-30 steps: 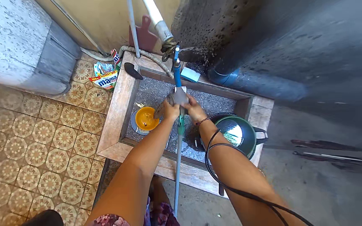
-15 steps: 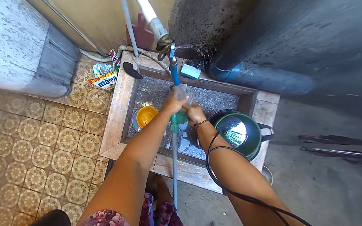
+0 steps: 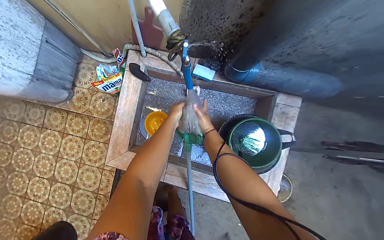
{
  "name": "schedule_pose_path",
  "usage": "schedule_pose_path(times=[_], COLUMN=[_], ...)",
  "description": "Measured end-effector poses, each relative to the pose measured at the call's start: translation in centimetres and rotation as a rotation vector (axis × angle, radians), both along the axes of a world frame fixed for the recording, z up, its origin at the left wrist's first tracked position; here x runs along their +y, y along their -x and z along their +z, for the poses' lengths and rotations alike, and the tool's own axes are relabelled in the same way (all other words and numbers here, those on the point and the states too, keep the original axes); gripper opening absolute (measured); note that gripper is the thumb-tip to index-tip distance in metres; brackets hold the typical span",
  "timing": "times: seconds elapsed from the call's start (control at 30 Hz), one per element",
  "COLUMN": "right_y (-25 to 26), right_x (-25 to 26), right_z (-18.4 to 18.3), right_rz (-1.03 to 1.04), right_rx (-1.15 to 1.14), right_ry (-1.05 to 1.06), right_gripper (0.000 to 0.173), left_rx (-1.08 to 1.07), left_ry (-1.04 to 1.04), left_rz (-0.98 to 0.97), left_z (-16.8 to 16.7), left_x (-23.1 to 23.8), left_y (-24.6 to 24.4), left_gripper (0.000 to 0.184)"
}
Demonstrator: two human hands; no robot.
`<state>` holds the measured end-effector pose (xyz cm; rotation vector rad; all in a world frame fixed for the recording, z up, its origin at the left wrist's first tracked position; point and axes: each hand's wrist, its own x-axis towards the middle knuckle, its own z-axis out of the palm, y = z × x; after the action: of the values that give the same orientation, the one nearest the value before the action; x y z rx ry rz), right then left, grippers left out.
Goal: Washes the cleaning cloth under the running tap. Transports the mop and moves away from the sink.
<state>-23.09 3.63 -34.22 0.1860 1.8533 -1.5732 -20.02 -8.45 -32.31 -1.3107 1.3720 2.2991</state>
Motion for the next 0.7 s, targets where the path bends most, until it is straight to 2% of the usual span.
schedule_pose_path(times=[0.07,0.17,0.2,0.27,0.37,0.47,0.53,0.57,0.63,0.7], right_y=[0.2,0.7,0.8,0.9,1.6,3.0,3.7,3.8,3.5,2.8], right_x=[0.0,-0.9,-1.2,-1.6,-2.6,-2.5,-2.4,-2.2,-1.3,-0.5], right_z=[-0.1,2.1,2.8,3.7,4.4,4.3,3.1,2.7,2.4,2.1], right_rz=[0.052,0.032,0.054,0.112,0.185,0.411,0.368,0.28,0.145,0.103], right_rx=[-0.053,-0.027,0.013,0.103,0.242,0.289,0.186,0.112,-0.062,-0.137], right_ry=[0.145,0.038,-0.038,-0.149,-0.267,-0.475,-0.492,-0.45,-0.268,-0.158], right_gripper=[0.096,0.047,0.04,0.035,0.028,0.032,0.043,0.057,0.076,0.086], left_rx=[-0.029,-0.047,-0.051,-0.062,-0.037,0.079,0.157,0.164,0.115,0.092], left_ry=[-0.024,0.233,0.351,0.519,0.655,0.81,0.873,0.846,0.713,0.657], left_rz=[-0.066,-0.283,-0.347,-0.433,-0.548,-0.694,-0.781,-0.773,-0.626,-0.421], left_z=[1.1,1.8,1.7,2.1,2.8,2.8,2.7,2.6,2.7,2.7], left_x=[0.1,0.0,-0.2,-0.3,-0.7,-0.7,-0.8,-0.8,-0.7,-0.3], left_y=[-0.5,-0.3,-0.1,0.1,0.3,0.0,0.1,0.4,1.3,2.1], left_gripper=[0.044,0.048,0.047,0.047,0.044,0.037,0.04,0.045,0.052,0.053])
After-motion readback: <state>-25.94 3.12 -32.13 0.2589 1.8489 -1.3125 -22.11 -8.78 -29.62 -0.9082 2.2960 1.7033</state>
